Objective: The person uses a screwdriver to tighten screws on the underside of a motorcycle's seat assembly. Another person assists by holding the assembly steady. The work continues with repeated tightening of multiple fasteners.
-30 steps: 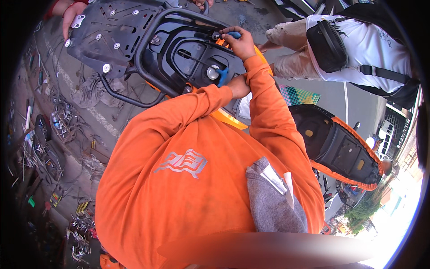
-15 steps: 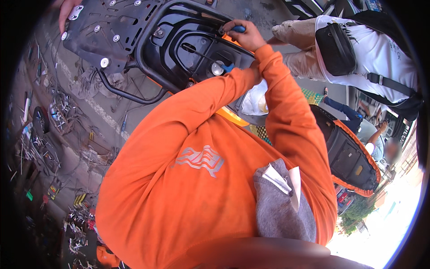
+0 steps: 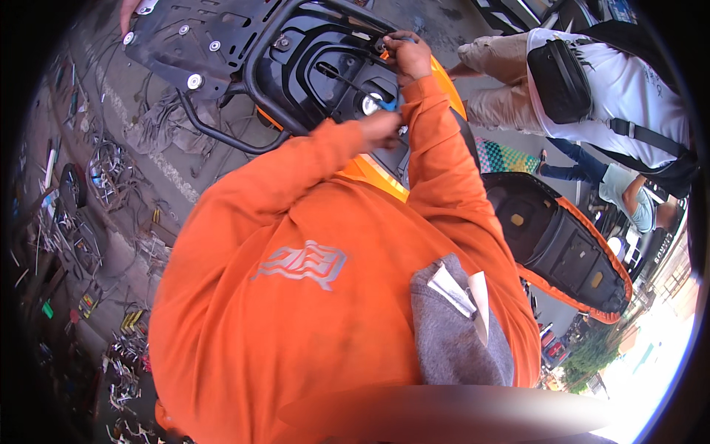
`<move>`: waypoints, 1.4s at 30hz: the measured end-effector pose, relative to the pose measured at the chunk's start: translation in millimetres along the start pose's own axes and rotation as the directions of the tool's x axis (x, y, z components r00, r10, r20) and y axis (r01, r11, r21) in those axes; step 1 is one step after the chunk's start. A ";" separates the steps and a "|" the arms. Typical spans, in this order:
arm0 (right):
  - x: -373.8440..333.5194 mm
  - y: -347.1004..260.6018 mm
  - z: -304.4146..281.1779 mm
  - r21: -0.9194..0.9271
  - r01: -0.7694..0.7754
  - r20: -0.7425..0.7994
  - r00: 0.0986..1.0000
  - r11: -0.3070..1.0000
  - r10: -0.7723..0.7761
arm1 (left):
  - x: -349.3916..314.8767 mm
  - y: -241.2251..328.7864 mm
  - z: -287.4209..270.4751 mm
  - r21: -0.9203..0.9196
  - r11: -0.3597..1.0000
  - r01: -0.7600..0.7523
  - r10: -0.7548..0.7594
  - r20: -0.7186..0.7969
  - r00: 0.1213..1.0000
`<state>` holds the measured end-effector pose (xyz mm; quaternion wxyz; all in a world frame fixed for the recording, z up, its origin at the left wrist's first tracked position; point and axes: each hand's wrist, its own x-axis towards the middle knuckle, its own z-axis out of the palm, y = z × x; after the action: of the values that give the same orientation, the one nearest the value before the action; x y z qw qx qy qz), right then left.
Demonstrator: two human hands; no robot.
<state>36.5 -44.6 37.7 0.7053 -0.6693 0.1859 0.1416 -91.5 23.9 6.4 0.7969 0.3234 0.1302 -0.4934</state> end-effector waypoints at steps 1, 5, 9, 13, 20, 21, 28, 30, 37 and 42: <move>1.5 4.1 7.6 0.133 -0.041 -0.046 0.998 0.990 0.048 | -28.1 15.8 -10.0 0.134 0.987 0.085 -0.063 -0.157 0.986; 17.3 6.5 29.3 0.673 -0.099 -0.095 0.971 0.733 0.219 | -113.3 128.9 -55.9 0.815 0.537 0.219 0.157 -0.351 0.923; 19.8 -7.8 43.1 0.826 0.010 -0.274 0.881 0.564 0.385 | -124.1 194.0 -54.9 0.968 0.085 0.234 0.370 -0.249 0.895; -11.0 -22.5 31.2 0.566 -0.068 -0.091 0.985 0.822 0.144 | -147.7 125.3 -30.6 0.986 -0.058 0.156 0.440 -0.115 0.890; -0.3 -37.7 -20.4 0.017 0.027 0.262 0.965 0.999 -0.031 | -17.9 26.4 28.6 0.706 0.708 -0.024 0.148 -0.115 0.982; 6.9 -34.0 -26.5 -0.080 0.032 0.256 0.967 0.996 -0.011 | 11.7 19.5 30.9 0.640 0.768 -0.011 0.133 -0.143 0.981; 35.8 -5.0 -44.6 -0.242 0.210 0.427 0.900 0.947 -0.090 | 91.4 15.5 28.6 0.405 0.903 -0.143 0.190 -0.076 0.979; 39.1 -7.7 -47.4 -0.356 0.188 0.405 0.914 0.915 -0.030 | 92.5 18.6 35.2 0.380 0.899 -0.218 0.262 -0.066 0.963; 48.1 -39.0 -42.8 -0.423 0.811 0.858 0.502 0.403 -0.110 | 149.3 33.3 44.6 0.240 0.850 -0.470 0.511 -0.153 0.846; 56.6 -63.8 -34.3 -0.391 0.898 0.918 0.397 0.202 0.015 | 175.3 32.5 44.3 0.187 0.792 -0.582 0.608 -0.150 0.780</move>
<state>113.1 -85.7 67.8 0.2278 -0.8092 -0.4873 0.2364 15.9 -117.9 -39.8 0.8715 0.4477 0.0688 -0.1880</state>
